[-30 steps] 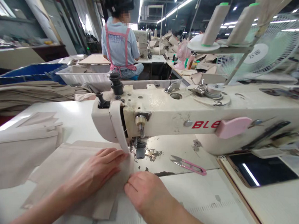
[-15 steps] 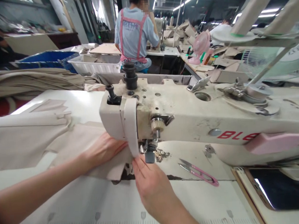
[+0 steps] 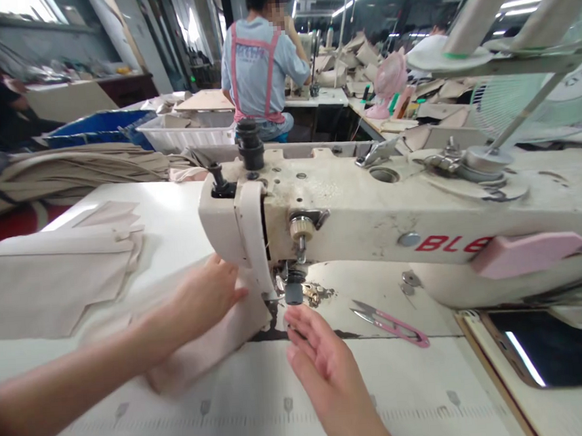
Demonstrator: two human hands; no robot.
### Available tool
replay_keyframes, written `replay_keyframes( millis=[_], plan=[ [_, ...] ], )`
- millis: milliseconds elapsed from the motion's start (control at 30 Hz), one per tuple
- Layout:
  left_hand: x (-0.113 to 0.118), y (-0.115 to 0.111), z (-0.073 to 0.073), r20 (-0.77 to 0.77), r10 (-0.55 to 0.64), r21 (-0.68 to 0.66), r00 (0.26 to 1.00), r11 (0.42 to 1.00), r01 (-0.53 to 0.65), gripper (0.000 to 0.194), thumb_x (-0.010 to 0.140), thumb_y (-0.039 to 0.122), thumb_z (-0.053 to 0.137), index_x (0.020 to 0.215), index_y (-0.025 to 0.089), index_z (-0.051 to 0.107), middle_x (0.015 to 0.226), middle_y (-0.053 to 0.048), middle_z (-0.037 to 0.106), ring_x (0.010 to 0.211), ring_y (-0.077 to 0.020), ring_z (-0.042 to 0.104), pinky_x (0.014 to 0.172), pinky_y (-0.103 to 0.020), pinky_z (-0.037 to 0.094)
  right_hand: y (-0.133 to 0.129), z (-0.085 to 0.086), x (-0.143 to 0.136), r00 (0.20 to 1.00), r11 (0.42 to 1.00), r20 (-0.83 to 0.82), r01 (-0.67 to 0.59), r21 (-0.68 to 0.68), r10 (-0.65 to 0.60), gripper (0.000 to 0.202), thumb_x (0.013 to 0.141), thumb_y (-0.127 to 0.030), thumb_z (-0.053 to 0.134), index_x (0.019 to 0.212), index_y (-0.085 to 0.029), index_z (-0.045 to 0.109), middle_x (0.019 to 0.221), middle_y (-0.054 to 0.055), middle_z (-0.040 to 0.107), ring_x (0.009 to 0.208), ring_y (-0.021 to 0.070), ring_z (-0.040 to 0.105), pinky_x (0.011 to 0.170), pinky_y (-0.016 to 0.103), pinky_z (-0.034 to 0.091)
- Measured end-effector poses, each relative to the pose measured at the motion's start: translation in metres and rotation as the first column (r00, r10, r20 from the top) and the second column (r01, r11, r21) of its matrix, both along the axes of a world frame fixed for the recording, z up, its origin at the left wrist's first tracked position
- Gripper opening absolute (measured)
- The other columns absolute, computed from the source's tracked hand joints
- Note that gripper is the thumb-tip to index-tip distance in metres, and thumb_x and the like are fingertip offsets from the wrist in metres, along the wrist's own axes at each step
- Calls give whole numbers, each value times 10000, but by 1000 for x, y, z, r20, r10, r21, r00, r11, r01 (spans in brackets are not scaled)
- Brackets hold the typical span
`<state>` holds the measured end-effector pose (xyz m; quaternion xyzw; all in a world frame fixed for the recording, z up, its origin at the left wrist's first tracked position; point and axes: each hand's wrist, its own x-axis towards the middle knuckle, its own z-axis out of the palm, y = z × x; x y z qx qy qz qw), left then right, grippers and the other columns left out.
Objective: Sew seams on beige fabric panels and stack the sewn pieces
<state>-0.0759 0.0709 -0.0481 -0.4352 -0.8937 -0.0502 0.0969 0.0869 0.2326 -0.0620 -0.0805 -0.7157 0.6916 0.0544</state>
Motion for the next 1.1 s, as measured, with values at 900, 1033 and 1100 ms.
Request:
replay_keyframes(
  millis=[900, 1033, 1100],
  plan=[
    [7, 21, 5, 715, -150, 305, 682, 946, -112, 108, 850, 233, 528, 772, 168, 566, 570, 36, 562, 497, -111, 533, 457, -182, 372, -22, 5, -32, 965, 980, 263, 66, -186, -15, 321, 758, -233, 613, 1067, -171, 546, 615, -65, 544, 522, 98, 499, 498, 194, 347],
    [5, 23, 6, 715, -11, 254, 699, 936, -244, 86, 761, 166, 550, 679, 162, 527, 508, 54, 498, 399, -84, 465, 393, -165, 317, -33, -3, -21, 970, 994, 242, 61, -89, -38, 521, 742, -166, 584, 1255, -195, 495, 672, -42, 574, 571, 123, 565, 537, 222, 394],
    [5, 26, 8, 696, 50, 235, 717, 926, -294, 107, 707, 126, 551, 618, 161, 503, 501, 51, 495, 389, -81, 458, 402, -170, 314, -33, -5, -21, 961, 986, 276, 43, -159, 2, 451, 747, -190, 585, 1195, -166, 552, 661, -33, 549, 595, 132, 573, 537, 223, 405]
  ],
)
